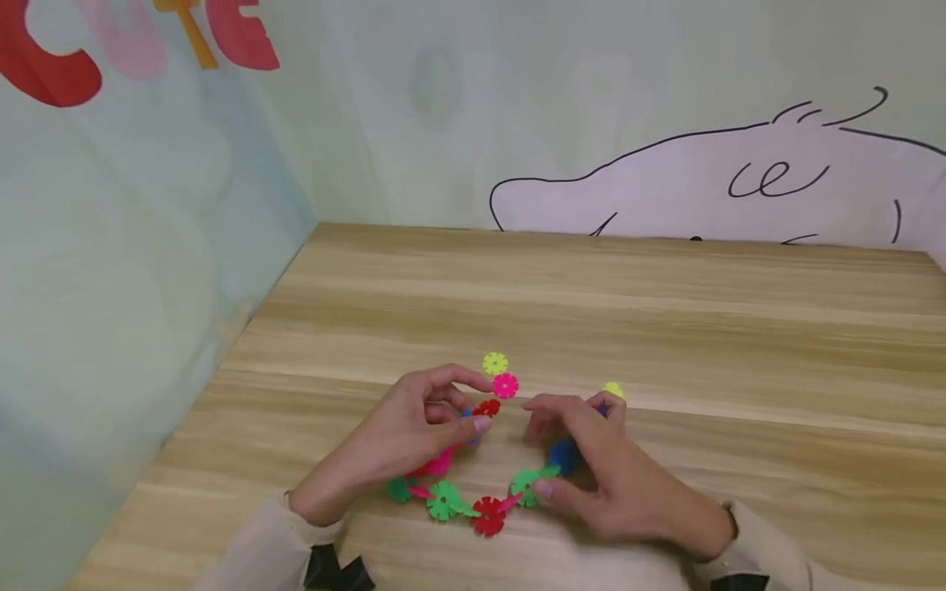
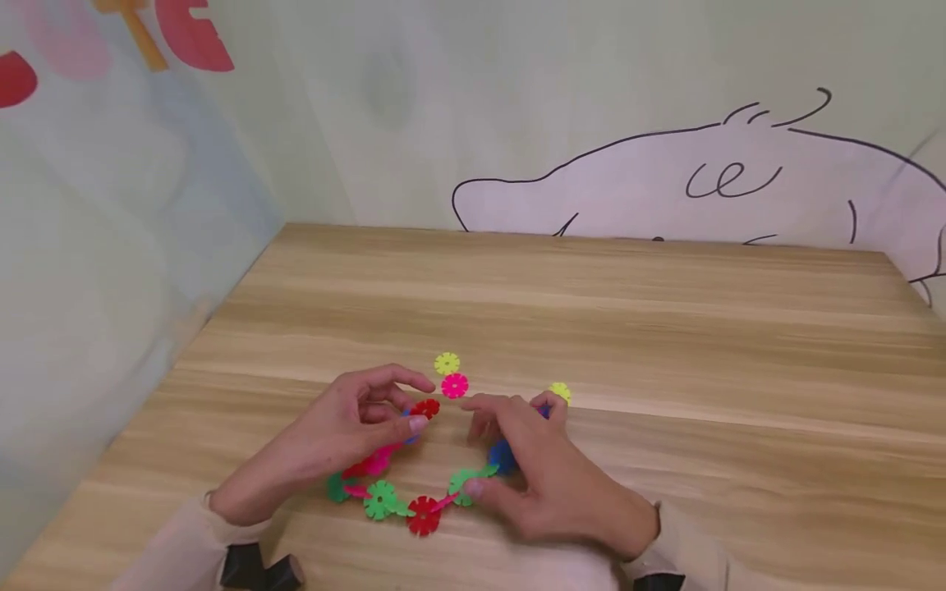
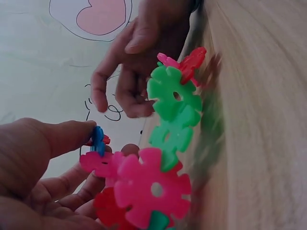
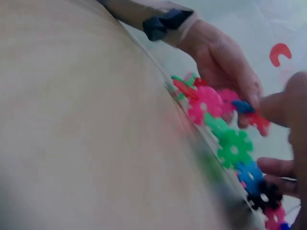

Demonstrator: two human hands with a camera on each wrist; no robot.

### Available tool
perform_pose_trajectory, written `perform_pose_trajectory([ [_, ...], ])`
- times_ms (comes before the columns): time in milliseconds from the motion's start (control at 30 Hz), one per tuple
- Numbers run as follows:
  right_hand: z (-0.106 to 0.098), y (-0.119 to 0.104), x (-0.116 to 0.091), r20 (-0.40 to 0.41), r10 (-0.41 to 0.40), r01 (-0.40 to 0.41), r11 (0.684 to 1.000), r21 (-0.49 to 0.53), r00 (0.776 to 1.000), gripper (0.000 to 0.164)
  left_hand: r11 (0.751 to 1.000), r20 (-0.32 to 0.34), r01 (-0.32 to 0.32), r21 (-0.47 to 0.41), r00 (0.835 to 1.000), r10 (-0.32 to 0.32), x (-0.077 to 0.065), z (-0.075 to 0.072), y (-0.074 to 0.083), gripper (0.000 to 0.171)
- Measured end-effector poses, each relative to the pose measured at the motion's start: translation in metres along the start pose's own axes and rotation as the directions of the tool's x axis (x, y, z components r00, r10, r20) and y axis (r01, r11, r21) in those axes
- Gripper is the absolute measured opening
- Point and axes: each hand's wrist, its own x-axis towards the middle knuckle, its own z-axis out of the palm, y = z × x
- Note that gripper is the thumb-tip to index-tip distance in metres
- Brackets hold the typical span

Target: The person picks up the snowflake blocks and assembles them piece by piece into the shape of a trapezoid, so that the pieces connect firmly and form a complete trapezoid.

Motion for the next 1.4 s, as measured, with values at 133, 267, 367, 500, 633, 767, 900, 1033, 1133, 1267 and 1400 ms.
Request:
perform_pose_trajectory([
  [133,-0.019,0.015,-0.005,-0.11,0.091,-0.088,0.996,0.035,0.99,0.064,1.0,-0.032,0.005,0.025,0.999,-0.005,-0.001,-0.001,-0.002,0.039],
  [267,-0.032,0.029,-0.012,-0.12,0.156,-0.151,0.987,0.052,0.98,0.074,0.999,-0.039,0.004,0.049,0.999,-0.002,0.0,-0.002,-0.004,0.039],
  [367,-0.035,0.032,-0.014,-0.084,0.151,-0.147,0.988,0.054,0.985,0.079,0.998,-0.045,0.018,0.062,0.999,-0.015,0.001,-0.001,-0.006,0.04],
  [500,-0.035,0.032,-0.012,-0.069,0.131,-0.127,0.99,0.062,0.989,0.083,0.997,-0.055,0.039,0.072,0.998,-0.035,0.001,-0.002,-0.009,0.043],
  [633,-0.033,0.029,-0.009,-0.058,0.119,-0.115,0.991,0.07,0.991,0.082,0.99,-0.11,0.038,0.137,0.994,-0.022,-0.001,0.001,-0.008,0.044],
  [767,-0.027,0.025,-0.008,-0.026,0.06,-0.058,0.996,0.067,0.998,0.077,0.937,-0.154,-0.093,0.338,0.976,0.152,-0.009,0.012,-0.003,0.047],
  [900,-0.022,0.024,-0.007,-0.013,-0.011,0.012,0.998,0.057,1.0,0.071,0.832,-0.043,-0.262,0.489,0.945,0.324,-0.016,0.03,0.002,0.047],
  [1033,-0.019,0.024,-0.006,-0.028,-0.041,0.042,0.998,0.035,0.999,0.065,0.77,0.031,-0.285,0.571,0.945,0.326,-0.022,0.047,0.005,0.049],
  [1133,-0.019,0.025,-0.006,-0.024,-0.04,0.041,0.998,0.045,0.999,0.062,0.717,0.046,-0.243,0.653,0.958,0.283,-0.024,0.056,0.009,0.054],
  [1267,-0.019,0.026,-0.006,-0.023,-0.051,0.052,0.997,0.065,0.998,0.06,0.654,0.069,-0.223,0.723,0.965,0.252,-0.023,0.06,0.009,0.051],
  [1400,-0.019,0.026,-0.006,-0.03,-0.064,0.066,0.996,0.061,0.998,0.056,0.648,0.077,-0.254,0.718,0.954,0.288,-0.021,0.059,0.007,0.037],
])
